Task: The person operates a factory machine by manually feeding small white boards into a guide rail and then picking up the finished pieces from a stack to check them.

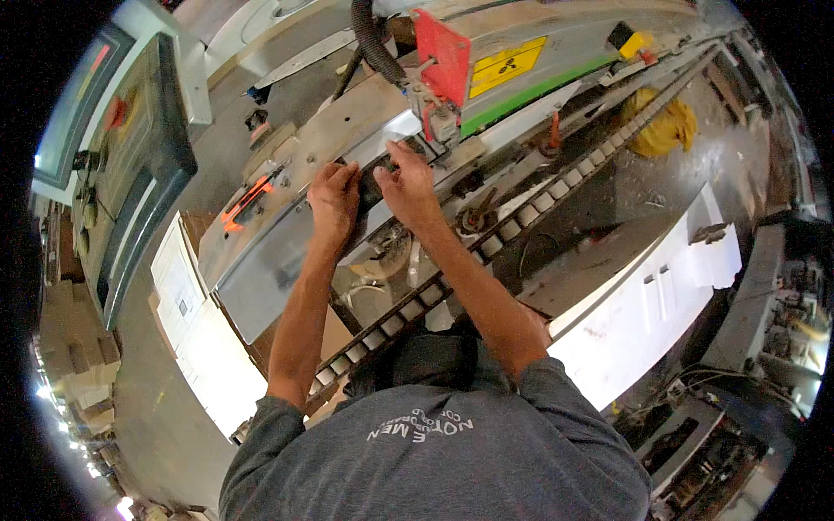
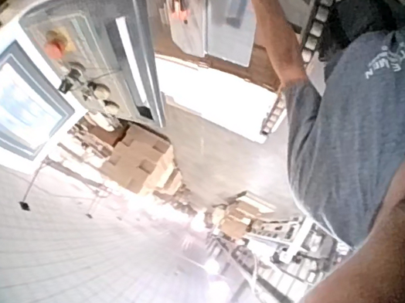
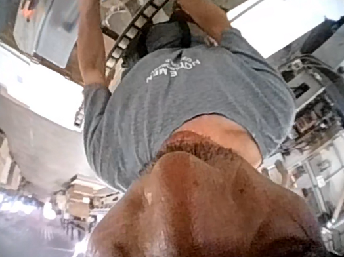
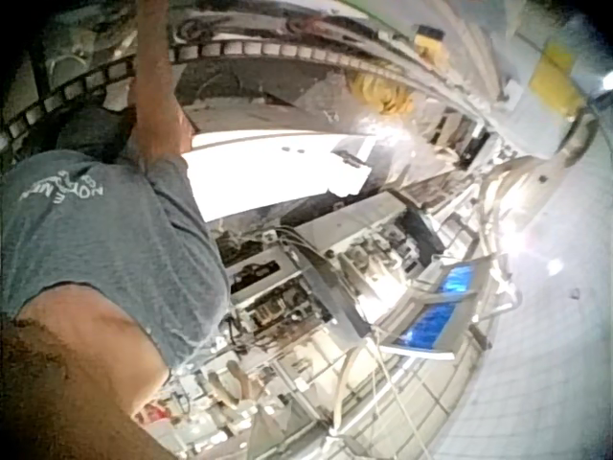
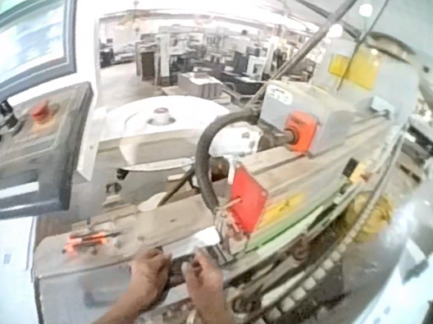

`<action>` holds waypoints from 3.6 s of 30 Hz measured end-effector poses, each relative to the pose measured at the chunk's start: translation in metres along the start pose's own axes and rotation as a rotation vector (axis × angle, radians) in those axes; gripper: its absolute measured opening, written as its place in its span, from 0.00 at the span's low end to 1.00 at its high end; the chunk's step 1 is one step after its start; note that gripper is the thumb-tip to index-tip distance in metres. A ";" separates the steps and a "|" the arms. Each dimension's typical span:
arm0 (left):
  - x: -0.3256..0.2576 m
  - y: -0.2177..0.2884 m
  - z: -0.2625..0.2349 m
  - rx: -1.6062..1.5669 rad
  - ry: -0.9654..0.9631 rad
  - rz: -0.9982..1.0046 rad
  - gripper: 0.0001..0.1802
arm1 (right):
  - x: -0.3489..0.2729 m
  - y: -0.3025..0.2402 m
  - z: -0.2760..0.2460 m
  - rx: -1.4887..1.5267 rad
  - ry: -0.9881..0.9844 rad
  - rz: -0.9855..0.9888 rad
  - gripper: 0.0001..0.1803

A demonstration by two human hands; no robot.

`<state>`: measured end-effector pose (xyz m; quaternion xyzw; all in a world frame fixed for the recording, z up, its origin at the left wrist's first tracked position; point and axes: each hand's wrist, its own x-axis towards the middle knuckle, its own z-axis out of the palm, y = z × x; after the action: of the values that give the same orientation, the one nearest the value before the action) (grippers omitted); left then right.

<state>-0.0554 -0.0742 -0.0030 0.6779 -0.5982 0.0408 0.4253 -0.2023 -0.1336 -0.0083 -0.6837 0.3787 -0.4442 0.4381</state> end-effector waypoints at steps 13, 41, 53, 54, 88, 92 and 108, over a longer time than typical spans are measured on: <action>0.054 0.030 0.067 -0.003 -0.147 -0.022 0.16 | -0.092 -0.033 -0.127 -0.147 -0.003 0.143 0.20; -0.096 0.107 -0.004 -0.339 -0.231 -0.100 0.08 | -0.309 0.110 -0.454 -1.119 0.215 0.505 0.25; -0.131 0.077 -0.109 -0.244 0.008 -0.446 0.09 | -0.057 -0.066 -0.018 -0.665 -0.489 -0.686 0.26; -0.132 0.074 -0.118 -0.213 0.030 -0.456 0.09 | -0.051 -0.070 0.009 -0.659 -0.500 -0.692 0.26; -0.057 -0.040 -0.096 0.043 0.055 -0.057 0.06 | -0.063 -0.045 0.081 -0.197 -0.171 -0.062 0.28; -0.037 -0.025 -0.070 0.038 0.021 -0.034 0.07 | -0.047 -0.021 0.064 -0.242 -0.086 -0.200 0.27; 0.027 0.012 0.038 0.011 -0.066 0.047 0.08 | -0.014 -0.005 -0.036 -0.367 0.004 -0.265 0.27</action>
<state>-0.0749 -0.1185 -0.0056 0.6669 -0.6275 0.0320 0.4005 -0.2397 -0.1291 0.0000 -0.7948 0.3611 -0.4227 0.2434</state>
